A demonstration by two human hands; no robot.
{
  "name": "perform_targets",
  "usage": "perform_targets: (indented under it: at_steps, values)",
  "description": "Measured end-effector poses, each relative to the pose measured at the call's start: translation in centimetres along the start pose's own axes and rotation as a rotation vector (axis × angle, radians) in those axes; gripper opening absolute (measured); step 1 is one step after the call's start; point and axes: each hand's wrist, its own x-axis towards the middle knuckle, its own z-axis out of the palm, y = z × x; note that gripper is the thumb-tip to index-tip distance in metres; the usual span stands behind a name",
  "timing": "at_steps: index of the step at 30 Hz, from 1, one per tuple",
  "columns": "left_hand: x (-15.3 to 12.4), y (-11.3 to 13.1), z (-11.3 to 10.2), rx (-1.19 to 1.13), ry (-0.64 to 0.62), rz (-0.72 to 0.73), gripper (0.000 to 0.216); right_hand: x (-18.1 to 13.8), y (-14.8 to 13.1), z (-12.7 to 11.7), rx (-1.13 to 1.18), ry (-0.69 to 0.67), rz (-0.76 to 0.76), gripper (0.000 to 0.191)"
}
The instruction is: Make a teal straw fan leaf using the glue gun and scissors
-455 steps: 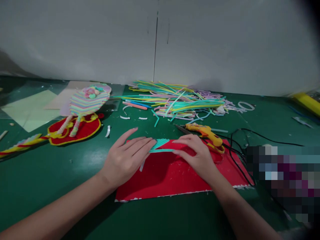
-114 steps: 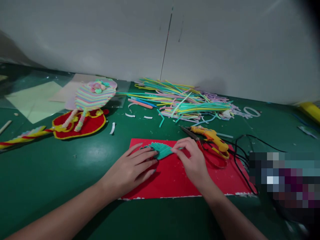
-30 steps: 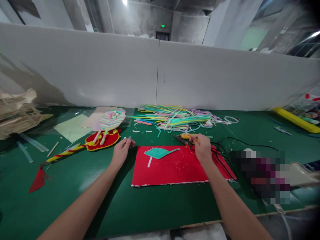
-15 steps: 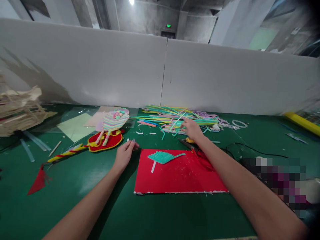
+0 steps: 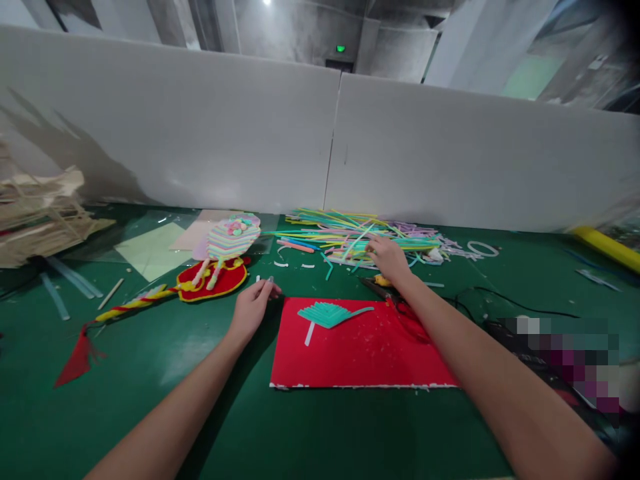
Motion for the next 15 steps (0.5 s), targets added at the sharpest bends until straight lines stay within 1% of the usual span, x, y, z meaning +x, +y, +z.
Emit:
perform_targets:
  at_steps: [3, 5, 7, 9, 12, 15]
  values:
    - [-0.2, -0.1, -0.2, 0.056, 0.007, 0.036, 0.046, -0.4, -0.2, -0.1, -0.011, 0.045, 0.014, 0.016]
    - [-0.4, 0.2, -0.2, 0.106, 0.023, 0.08, 0.043, -0.7, -0.2, -0.2, -0.019, 0.054, 0.02, 0.02]
    - [-0.5, 1.1, 0.0, 0.161, 0.023, 0.146, 0.039, -1.0, 0.0, -0.2, -0.028, 0.044, 0.026, 0.021]
    - [-0.4, 2.7, 0.8, 0.212, -0.03, 0.236, 0.034, -1.2, 0.3, -0.2, -0.037, 0.023, 0.027, 0.022]
    - [0.6, 5.9, 3.4, 0.297, -0.162, 0.362, 0.022, -1.4, 0.5, -0.3, -0.04, -0.01, 0.02, 0.022]
    - [2.4, 8.7, 7.5, 0.417, -0.249, 0.406, 0.022, -1.4, 0.3, -0.6, -0.036, -0.041, 0.012, 0.022]
